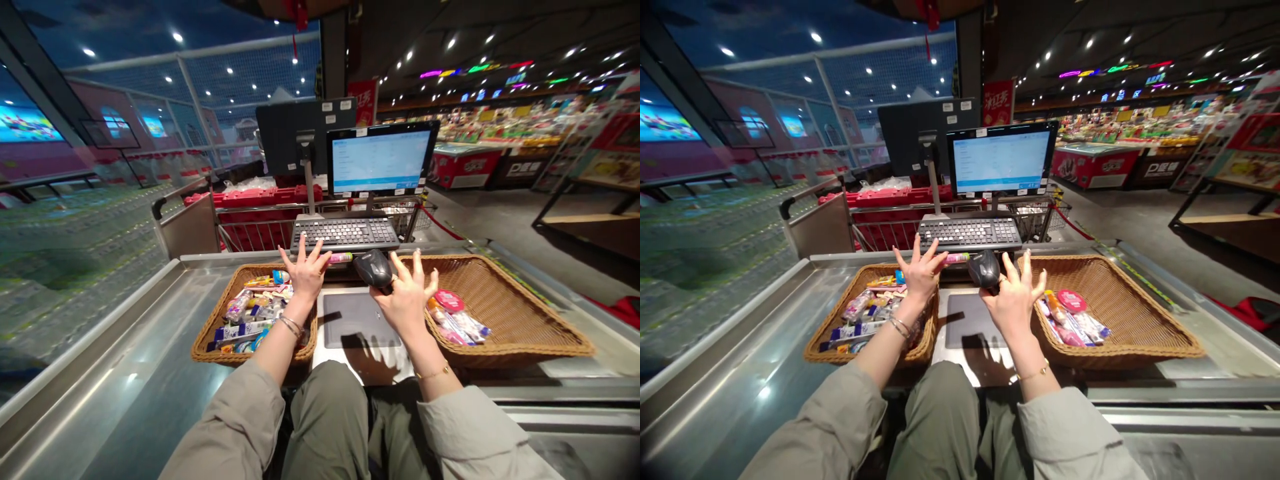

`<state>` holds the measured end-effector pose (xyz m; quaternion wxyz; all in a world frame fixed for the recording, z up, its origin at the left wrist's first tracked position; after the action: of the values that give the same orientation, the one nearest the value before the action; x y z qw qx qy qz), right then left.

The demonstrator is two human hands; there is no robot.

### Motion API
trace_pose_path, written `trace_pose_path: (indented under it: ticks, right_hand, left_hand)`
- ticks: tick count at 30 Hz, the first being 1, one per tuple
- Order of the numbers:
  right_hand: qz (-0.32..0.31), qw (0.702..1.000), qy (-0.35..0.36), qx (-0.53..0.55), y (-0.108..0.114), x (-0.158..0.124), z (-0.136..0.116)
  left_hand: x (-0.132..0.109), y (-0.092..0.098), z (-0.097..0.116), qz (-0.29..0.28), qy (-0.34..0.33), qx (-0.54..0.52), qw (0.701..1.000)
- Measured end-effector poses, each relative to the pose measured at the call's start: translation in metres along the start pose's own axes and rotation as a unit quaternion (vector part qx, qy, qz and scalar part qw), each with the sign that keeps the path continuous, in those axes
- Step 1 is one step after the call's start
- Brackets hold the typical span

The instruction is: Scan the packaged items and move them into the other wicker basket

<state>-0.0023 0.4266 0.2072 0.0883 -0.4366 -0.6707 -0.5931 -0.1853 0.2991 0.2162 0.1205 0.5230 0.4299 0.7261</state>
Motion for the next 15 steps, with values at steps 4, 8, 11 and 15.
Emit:
trace_pose_path:
  ticks: [4,8,11,15]
  right_hand:
    - [0.020,0.998,-0.051,-0.004,0.017,0.000,0.037]
    - [0.038,0.993,-0.108,-0.007,0.033,-0.004,0.077]
    - [0.051,0.988,-0.145,-0.009,0.045,-0.009,0.108]
    - [0.062,0.980,-0.191,-0.011,0.061,-0.016,0.147]
  left_hand:
    - [0.010,-0.010,0.028,-0.019,-0.021,-0.013,1.000]
    - [0.020,-0.021,0.062,-0.048,-0.049,-0.027,0.997]
    - [0.026,-0.032,0.088,-0.064,-0.072,-0.041,0.995]
    - [0.032,-0.047,0.126,-0.068,-0.119,-0.047,0.989]
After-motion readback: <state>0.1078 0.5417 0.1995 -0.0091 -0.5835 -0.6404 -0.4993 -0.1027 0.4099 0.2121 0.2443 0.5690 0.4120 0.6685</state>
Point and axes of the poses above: each hand's wrist, its own x-axis towards the middle knuckle, its own y-axis out of the back of the hand, z = x × y, the point moved 10 cm from there along x, towards the middle knuckle, and after that the axes turned 11 degrees about -z, right-handed, at the moved point
